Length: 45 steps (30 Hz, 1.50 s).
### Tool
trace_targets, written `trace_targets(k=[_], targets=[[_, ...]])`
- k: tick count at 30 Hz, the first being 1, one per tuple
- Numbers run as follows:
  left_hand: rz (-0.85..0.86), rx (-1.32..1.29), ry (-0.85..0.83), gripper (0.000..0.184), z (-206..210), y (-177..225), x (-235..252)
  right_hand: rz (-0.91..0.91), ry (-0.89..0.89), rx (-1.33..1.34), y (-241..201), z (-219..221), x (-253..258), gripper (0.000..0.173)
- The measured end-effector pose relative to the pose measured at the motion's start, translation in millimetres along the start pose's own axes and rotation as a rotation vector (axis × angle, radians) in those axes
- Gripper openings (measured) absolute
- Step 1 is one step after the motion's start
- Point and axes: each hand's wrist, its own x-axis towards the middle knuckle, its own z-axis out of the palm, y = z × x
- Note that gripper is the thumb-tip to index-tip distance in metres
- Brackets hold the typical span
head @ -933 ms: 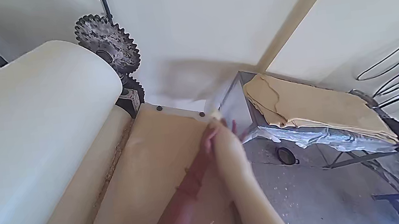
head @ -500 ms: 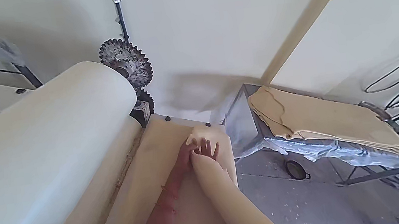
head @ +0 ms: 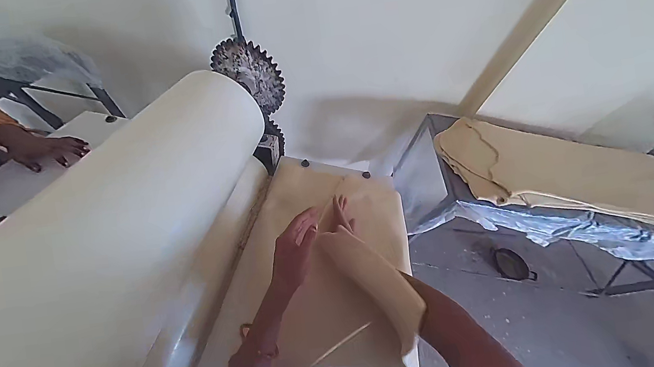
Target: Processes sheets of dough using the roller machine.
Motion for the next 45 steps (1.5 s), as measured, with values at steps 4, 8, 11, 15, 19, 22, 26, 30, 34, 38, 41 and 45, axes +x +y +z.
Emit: trace_targets(k=[4, 8, 11, 15, 19, 22, 26, 30, 34, 38, 41, 45], targets=[[-0.048, 0.278, 0.029, 0.044, 11.2, -3.3, -75.4, -0.041, 0.27, -0.032, 39.1, 82.5, 39.1, 0.12], [0.125, 0.617, 0.065, 0.053, 28.2, -10.7, -132.8, 0.07, 0.279, -0.18, 9.5, 102.1, 22.6, 0.13], [0.137, 0.794, -0.041, 0.056, 25.9, -35.4, -154.7, 0.116, 0.189, -0.217, 12.3, 92.5, 22.3, 0.12], [0.072, 0.913, -0.31, 0.054, 13.2, -59.6, -169.0, -0.149, -0.141, -0.846, 28.0, 36.1, 4.9, 0.043], [0.163, 0.949, -0.319, 0.04, -0.2, -37.5, -169.4, -0.327, -0.113, -0.585, 87.8, -11.7, -44.3, 0.067], [0.19, 0.89, -0.218, 0.036, -4.3, -23.6, -148.3, -0.367, 0.346, -0.575, 173.6, 17.1, -71.0, 0.076], [0.167, 0.927, -0.254, 0.055, 14.8, -27.9, -102.1, -0.298, 0.241, -0.441, 208.4, 23.5, -75.1, 0.096], [0.024, 0.997, -0.439, 0.063, 32.1, -19.6, -5.5, -0.294, 0.319, -0.284, 190.1, -8.7, -54.5, 0.084], [0.051, 0.929, -0.512, 0.061, 60.7, -53.7, 114.2, -0.398, 0.356, -0.255, 177.1, -41.4, 41.9, 0.078], [0.094, 1.0, -0.548, 0.061, 92.5, -103.9, 198.1, -0.43, 0.192, -0.385, 139.1, -66.7, 158.6, 0.063], [0.083, 0.98, -0.53, 0.052, 99.2, -109.8, 218.5, -0.454, 0.068, -0.43, 127.0, -71.8, 196.1, 0.051], [0.123, 0.957, -0.552, 0.05, 95.5, -109.8, 230.3, -0.429, -0.004, -0.344, 126.5, -82.9, 206.8, 0.056]])
